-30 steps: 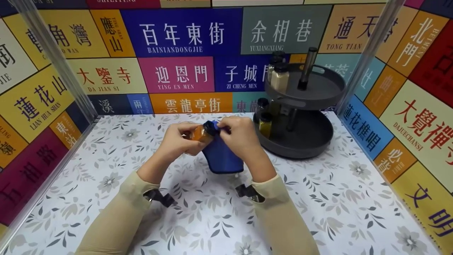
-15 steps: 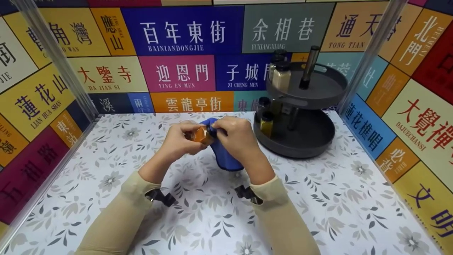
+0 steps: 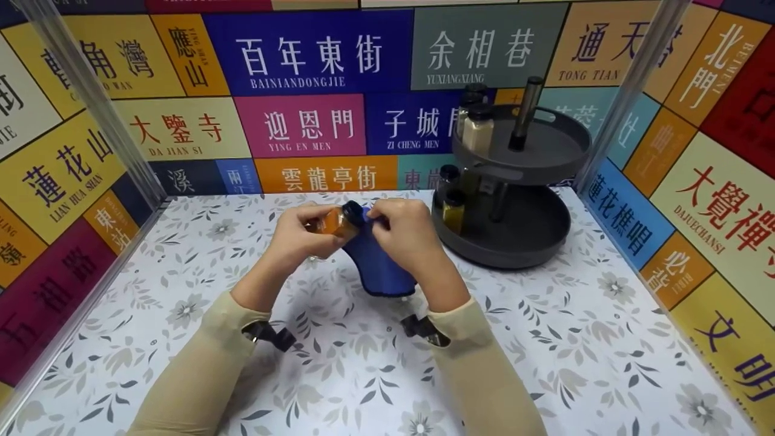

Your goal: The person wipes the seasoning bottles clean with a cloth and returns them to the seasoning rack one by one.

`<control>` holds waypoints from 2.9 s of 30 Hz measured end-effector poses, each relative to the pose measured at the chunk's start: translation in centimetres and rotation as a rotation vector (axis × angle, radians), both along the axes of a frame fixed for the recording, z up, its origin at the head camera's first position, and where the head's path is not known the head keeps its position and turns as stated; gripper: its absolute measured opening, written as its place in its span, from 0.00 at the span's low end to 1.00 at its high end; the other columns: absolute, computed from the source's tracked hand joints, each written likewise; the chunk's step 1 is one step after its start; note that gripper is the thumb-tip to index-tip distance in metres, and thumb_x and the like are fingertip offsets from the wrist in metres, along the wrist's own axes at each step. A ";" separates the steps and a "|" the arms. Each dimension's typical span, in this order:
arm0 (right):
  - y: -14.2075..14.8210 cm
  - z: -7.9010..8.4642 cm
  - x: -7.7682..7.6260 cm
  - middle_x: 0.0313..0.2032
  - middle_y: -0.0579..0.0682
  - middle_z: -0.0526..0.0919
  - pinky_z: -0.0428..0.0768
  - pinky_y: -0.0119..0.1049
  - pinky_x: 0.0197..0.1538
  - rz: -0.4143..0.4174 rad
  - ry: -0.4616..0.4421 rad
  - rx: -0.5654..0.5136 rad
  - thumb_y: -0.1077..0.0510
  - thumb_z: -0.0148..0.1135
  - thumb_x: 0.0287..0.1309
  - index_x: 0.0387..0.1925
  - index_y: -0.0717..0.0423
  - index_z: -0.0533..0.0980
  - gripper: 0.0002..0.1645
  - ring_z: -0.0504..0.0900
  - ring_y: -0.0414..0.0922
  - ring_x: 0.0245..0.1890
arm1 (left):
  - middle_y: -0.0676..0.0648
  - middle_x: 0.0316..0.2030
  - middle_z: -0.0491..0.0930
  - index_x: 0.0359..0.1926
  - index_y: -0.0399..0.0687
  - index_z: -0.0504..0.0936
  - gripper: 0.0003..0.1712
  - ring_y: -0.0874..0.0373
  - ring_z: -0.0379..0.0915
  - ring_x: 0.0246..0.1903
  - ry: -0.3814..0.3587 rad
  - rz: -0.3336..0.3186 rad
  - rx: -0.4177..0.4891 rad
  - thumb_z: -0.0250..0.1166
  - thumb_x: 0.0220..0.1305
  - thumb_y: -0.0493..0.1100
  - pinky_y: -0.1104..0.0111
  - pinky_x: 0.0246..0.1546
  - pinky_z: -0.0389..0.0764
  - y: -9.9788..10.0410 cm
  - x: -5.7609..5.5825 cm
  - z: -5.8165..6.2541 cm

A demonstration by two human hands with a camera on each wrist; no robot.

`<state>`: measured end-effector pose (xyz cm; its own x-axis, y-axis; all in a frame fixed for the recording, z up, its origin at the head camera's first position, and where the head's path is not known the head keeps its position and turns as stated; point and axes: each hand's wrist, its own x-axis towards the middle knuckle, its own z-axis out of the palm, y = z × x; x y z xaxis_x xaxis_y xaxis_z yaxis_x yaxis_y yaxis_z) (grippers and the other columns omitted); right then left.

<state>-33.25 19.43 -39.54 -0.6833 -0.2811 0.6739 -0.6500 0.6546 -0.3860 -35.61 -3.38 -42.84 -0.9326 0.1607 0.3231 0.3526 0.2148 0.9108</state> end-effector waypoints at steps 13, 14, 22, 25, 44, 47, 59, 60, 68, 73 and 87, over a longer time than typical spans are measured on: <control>-1.8 -0.5 0.5 0.33 0.56 0.93 0.88 0.47 0.38 -0.067 0.106 0.029 0.69 0.68 0.57 0.33 0.59 0.90 0.07 0.90 0.50 0.31 | 0.44 0.41 0.84 0.56 0.52 0.92 0.34 0.52 0.80 0.41 0.082 0.093 -0.064 0.83 0.41 0.42 0.64 0.41 0.86 -0.6 -0.1 0.2; -1.8 -0.5 0.5 0.33 0.56 0.92 0.88 0.48 0.38 -0.099 0.105 0.010 0.69 0.67 0.57 0.32 0.59 0.89 0.07 0.90 0.51 0.31 | 0.44 0.41 0.84 0.55 0.52 0.92 0.33 0.53 0.80 0.41 0.080 0.088 -0.070 0.83 0.41 0.42 0.65 0.41 0.86 -0.5 0.0 0.2; -1.6 -0.5 0.6 0.35 0.57 0.93 0.89 0.48 0.40 -0.097 0.103 -0.008 0.69 0.69 0.58 0.34 0.61 0.90 0.06 0.92 0.53 0.35 | 0.47 0.38 0.84 0.54 0.52 0.92 0.33 0.57 0.78 0.38 0.060 -0.048 -0.245 0.83 0.40 0.42 0.68 0.42 0.81 0.8 0.4 -0.5; -1.2 -0.2 0.7 0.34 0.56 0.93 0.88 0.46 0.39 -0.015 0.087 0.017 0.70 0.69 0.58 0.34 0.60 0.91 0.08 0.91 0.50 0.34 | 0.48 0.39 0.84 0.54 0.53 0.92 0.32 0.57 0.78 0.38 0.061 -0.018 -0.274 0.83 0.41 0.43 0.68 0.42 0.81 0.9 0.4 -0.6; 0.0 0.5 0.3 0.33 0.55 0.93 0.90 0.46 0.35 -0.001 -0.027 0.034 0.68 0.70 0.55 0.32 0.59 0.91 0.06 0.91 0.49 0.30 | 0.44 0.43 0.85 0.55 0.51 0.92 0.33 0.54 0.81 0.41 -0.049 0.029 -0.084 0.83 0.41 0.42 0.67 0.39 0.86 0.7 0.6 -0.2; 0.1 0.8 0.9 0.32 0.54 0.93 0.90 0.45 0.35 0.014 0.034 0.034 0.69 0.71 0.54 0.32 0.59 0.91 0.07 0.91 0.47 0.30 | 0.45 0.41 0.84 0.55 0.50 0.92 0.33 0.55 0.80 0.39 -0.027 0.010 -0.119 0.84 0.41 0.41 0.68 0.38 0.85 1.0 0.6 -0.2; 0.2 0.5 0.3 0.32 0.52 0.93 0.84 0.40 0.33 -0.053 0.024 -0.023 0.70 0.70 0.55 0.31 0.57 0.91 0.09 0.88 0.46 0.27 | 0.46 0.38 0.84 0.51 0.53 0.93 0.29 0.55 0.79 0.38 0.038 -0.001 -0.030 0.83 0.42 0.43 0.67 0.36 0.86 1.1 0.8 0.0; 0.3 0.6 0.4 0.32 0.52 0.93 0.85 0.40 0.33 -0.046 0.018 -0.018 0.69 0.70 0.54 0.31 0.57 0.91 0.08 0.88 0.45 0.27 | 0.45 0.39 0.84 0.52 0.52 0.93 0.29 0.54 0.80 0.38 0.043 0.001 -0.016 0.83 0.42 0.43 0.66 0.37 0.86 1.1 0.8 0.0; 0.7 1.1 1.3 0.33 0.54 0.93 0.90 0.46 0.34 0.044 0.070 0.032 0.70 0.71 0.53 0.32 0.57 0.91 0.08 0.90 0.46 0.29 | 0.44 0.41 0.85 0.54 0.50 0.92 0.31 0.53 0.81 0.40 0.048 -0.009 -0.040 0.84 0.43 0.42 0.66 0.39 0.87 0.8 0.7 0.0; 0.6 0.8 1.0 0.33 0.53 0.93 0.89 0.43 0.36 0.071 0.147 0.037 0.69 0.71 0.56 0.33 0.56 0.91 0.08 0.91 0.46 0.31 | 0.46 0.38 0.82 0.53 0.52 0.93 0.29 0.54 0.79 0.39 0.097 0.000 -0.127 0.82 0.44 0.42 0.67 0.38 0.86 0.9 1.0 0.1; -1.5 -0.7 -0.3 0.37 0.57 0.92 0.86 0.25 0.38 -0.006 -0.119 -0.537 0.66 0.74 0.61 0.38 0.61 0.88 0.03 0.90 0.36 0.35 | 0.42 0.42 0.87 0.58 0.43 0.87 0.26 0.56 0.82 0.38 0.038 -0.109 0.094 0.80 0.60 0.44 0.68 0.42 0.85 0.9 0.6 -0.1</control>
<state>-33.51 17.95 -40.23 -0.7638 0.0854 0.6398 -0.5786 0.3487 -0.7373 -35.03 -2.50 -42.97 -0.8980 0.2278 0.3763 0.4037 0.0872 0.9107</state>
